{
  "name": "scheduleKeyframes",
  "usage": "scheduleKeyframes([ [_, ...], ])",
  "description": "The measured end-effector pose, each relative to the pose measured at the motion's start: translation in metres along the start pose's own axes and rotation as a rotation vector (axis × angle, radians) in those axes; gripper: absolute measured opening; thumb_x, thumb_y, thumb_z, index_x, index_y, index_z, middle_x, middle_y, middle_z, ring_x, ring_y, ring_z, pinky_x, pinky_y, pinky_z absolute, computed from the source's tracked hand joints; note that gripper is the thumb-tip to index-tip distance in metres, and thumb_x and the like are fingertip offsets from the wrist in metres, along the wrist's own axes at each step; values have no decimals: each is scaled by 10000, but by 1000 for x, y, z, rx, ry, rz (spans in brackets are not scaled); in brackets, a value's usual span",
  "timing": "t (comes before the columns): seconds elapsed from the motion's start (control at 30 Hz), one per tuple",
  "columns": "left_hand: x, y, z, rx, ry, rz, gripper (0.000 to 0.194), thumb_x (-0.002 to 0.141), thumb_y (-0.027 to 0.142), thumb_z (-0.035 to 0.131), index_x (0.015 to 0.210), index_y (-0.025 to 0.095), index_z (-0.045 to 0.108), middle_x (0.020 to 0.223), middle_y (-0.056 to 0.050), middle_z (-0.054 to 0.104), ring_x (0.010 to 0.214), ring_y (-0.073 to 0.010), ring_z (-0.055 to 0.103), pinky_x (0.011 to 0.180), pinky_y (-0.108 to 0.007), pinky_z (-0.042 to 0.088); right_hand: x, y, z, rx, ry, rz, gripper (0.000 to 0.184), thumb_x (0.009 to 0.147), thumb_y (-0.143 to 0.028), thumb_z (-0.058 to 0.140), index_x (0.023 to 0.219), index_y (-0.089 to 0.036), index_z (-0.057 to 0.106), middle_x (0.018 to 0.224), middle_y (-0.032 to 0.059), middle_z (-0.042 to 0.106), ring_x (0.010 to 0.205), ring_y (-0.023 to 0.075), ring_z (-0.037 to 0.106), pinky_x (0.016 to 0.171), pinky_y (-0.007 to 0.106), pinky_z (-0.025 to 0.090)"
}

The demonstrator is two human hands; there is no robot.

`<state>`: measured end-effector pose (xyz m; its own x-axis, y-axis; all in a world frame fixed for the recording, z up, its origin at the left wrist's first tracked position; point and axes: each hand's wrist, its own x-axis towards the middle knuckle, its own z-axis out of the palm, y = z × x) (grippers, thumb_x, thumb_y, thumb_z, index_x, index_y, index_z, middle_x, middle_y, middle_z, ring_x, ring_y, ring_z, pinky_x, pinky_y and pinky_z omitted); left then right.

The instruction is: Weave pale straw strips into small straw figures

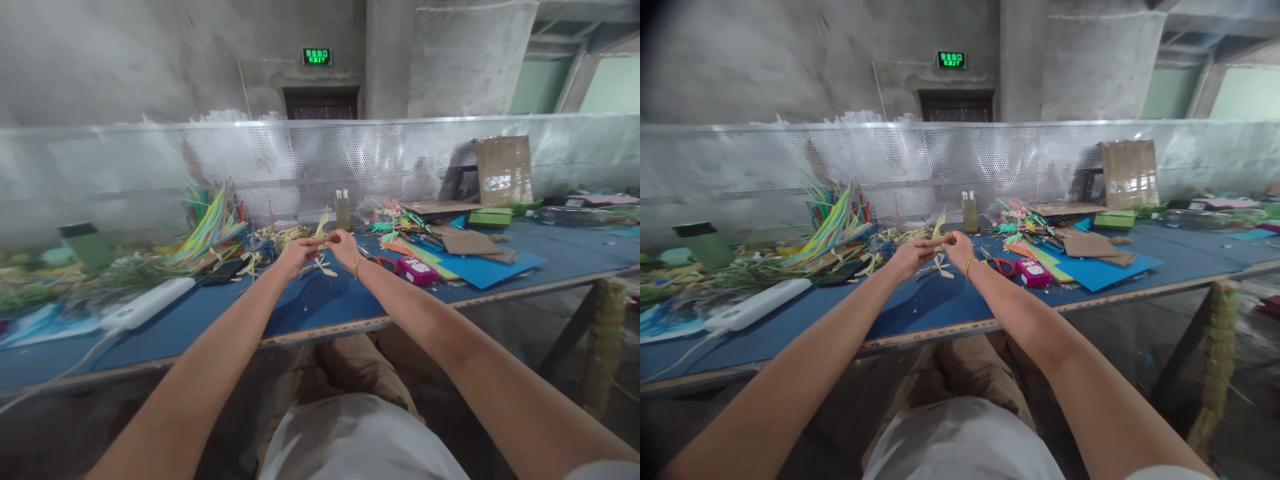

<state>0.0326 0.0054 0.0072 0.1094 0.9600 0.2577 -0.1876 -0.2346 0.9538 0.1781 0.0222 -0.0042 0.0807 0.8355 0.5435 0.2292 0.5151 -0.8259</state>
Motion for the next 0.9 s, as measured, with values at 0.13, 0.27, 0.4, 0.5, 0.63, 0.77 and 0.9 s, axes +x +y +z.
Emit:
scheduleKeyframes([
  [0.13,1,-1,-1,-11,0,-12,144,596,17,695,694,117,725,734,-84,702,729,-165,674,837,-331,552,0,-3,-5,-80,-37,-106,46,718,-163,618,761,-173,632,780,5,665,749,127,606,780,267,491],
  [0.27,2,0,-1,-60,82,25,153,597,4,681,708,101,723,679,-63,683,656,-131,653,800,-296,551,-1,-5,-5,-67,-121,-167,97,753,-176,626,830,-161,683,833,34,694,776,135,638,806,280,503],
  [0.4,3,4,-3,-87,99,18,194,587,-25,664,733,87,728,689,-67,685,639,-119,642,778,-279,550,-3,-4,-6,-81,-155,-233,190,739,-168,656,927,-167,689,974,56,693,832,136,651,830,280,511],
  [0.5,3,6,-3,-76,68,9,242,587,-41,649,772,87,737,680,-62,684,623,-112,635,776,-277,550,-3,-4,-7,-102,-154,-270,196,745,-180,663,940,-170,680,942,48,684,813,135,643,809,277,511],
  [0.63,1,8,-4,-40,54,34,231,595,-16,691,789,100,739,705,-58,696,655,-127,652,822,-309,548,-3,-5,-9,-216,-137,-375,136,764,-192,670,897,-182,692,920,43,658,819,138,611,809,272,486],
  [0.77,0,9,-4,-25,82,19,226,592,-5,730,785,112,737,719,-69,706,723,-170,687,882,-361,542,-2,-8,-13,-375,-127,-403,53,796,-209,656,826,-203,700,860,34,643,837,158,574,823,291,450],
  [0.9,-1,11,-6,-55,74,-7,237,602,-18,719,800,111,730,709,-73,709,768,-195,707,892,-370,547,-1,-9,-15,-403,-104,-428,70,817,-194,627,828,-206,694,872,36,642,854,167,567,834,297,438],
])
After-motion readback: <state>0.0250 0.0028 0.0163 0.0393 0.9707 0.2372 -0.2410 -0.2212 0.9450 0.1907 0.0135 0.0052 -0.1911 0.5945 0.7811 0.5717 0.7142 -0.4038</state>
